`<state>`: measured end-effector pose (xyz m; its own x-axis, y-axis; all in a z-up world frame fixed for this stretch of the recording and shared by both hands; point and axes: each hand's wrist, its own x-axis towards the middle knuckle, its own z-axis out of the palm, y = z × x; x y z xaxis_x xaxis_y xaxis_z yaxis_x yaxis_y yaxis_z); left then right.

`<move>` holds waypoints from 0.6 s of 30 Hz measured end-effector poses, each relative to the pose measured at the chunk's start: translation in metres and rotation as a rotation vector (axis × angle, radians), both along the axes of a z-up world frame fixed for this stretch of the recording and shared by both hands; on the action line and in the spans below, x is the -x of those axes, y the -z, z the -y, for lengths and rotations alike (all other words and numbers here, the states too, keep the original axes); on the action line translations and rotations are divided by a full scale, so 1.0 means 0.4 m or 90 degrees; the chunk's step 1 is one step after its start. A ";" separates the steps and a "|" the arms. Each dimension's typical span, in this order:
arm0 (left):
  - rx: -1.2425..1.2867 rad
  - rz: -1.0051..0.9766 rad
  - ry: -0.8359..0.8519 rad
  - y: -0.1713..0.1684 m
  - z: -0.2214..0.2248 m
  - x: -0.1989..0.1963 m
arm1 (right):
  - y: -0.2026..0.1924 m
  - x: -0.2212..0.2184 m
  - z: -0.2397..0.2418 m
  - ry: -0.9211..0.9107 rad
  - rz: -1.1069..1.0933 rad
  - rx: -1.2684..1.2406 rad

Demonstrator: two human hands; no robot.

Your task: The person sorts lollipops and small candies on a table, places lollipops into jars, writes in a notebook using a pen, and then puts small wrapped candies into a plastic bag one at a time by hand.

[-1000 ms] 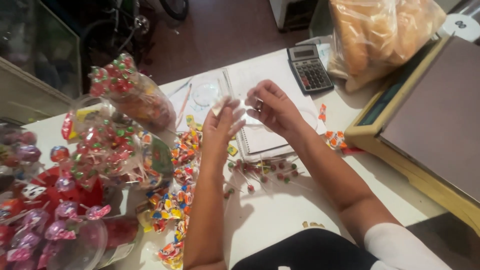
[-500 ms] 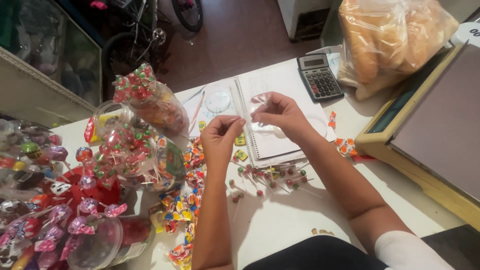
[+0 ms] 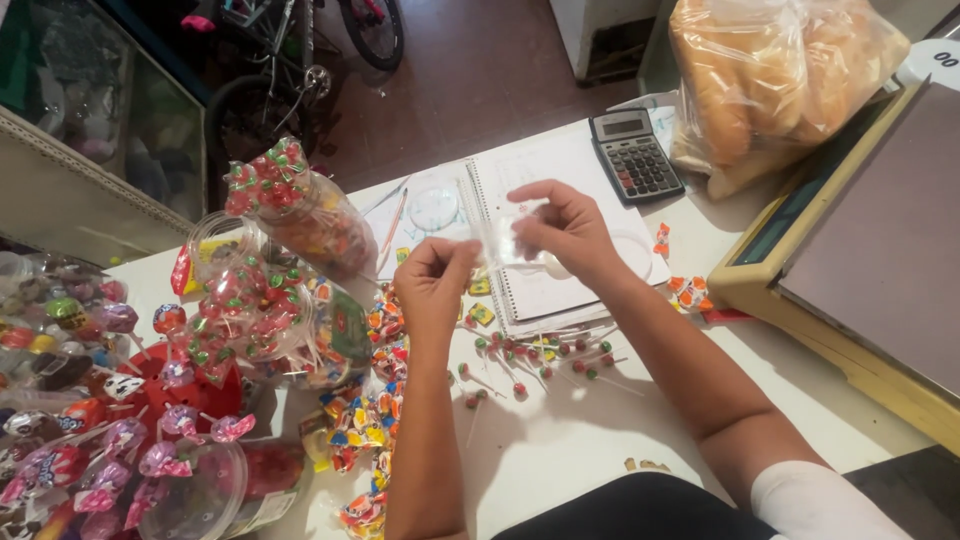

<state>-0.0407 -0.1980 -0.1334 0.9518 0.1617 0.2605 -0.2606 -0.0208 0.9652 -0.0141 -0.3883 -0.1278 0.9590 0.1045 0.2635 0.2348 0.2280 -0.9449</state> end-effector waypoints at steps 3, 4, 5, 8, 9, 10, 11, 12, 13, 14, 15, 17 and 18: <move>-0.013 -0.004 -0.009 -0.022 0.007 0.008 | -0.002 0.001 -0.007 0.004 -0.002 -0.004; -0.012 0.005 -0.007 -0.034 0.011 0.009 | -0.004 -0.003 -0.009 0.004 0.015 -0.001; -0.011 0.004 -0.006 -0.027 0.008 0.009 | 0.001 -0.005 -0.004 0.004 0.015 -0.001; -0.025 -0.002 -0.007 -0.012 0.002 0.009 | 0.014 -0.011 0.003 -0.006 0.046 0.018; -0.024 -0.009 -0.007 -0.007 0.003 0.009 | 0.019 -0.010 0.002 -0.011 0.038 0.009; -0.023 -0.017 -0.007 -0.002 0.004 0.010 | 0.025 -0.008 0.001 -0.015 0.030 0.001; -0.023 -0.017 -0.007 -0.021 0.009 0.014 | 0.016 -0.006 -0.003 -0.015 0.030 0.001; -0.025 0.001 -0.008 -0.038 0.014 0.020 | 0.008 -0.004 -0.007 -0.015 0.057 0.000; -0.028 0.019 -0.009 -0.056 0.019 0.025 | -0.001 -0.002 -0.010 -0.015 0.085 -0.002; -0.028 0.018 -0.009 -0.044 0.016 0.021 | 0.006 -0.006 -0.001 -0.016 0.084 -0.001; -0.035 0.007 0.000 -0.032 0.013 0.018 | 0.013 -0.009 0.007 -0.015 0.075 0.008; -0.041 -0.005 0.009 -0.020 0.013 0.018 | 0.021 -0.014 0.011 -0.015 0.066 0.019; -0.046 -0.006 0.002 -0.020 0.016 0.022 | 0.022 -0.015 0.007 -0.010 0.078 0.023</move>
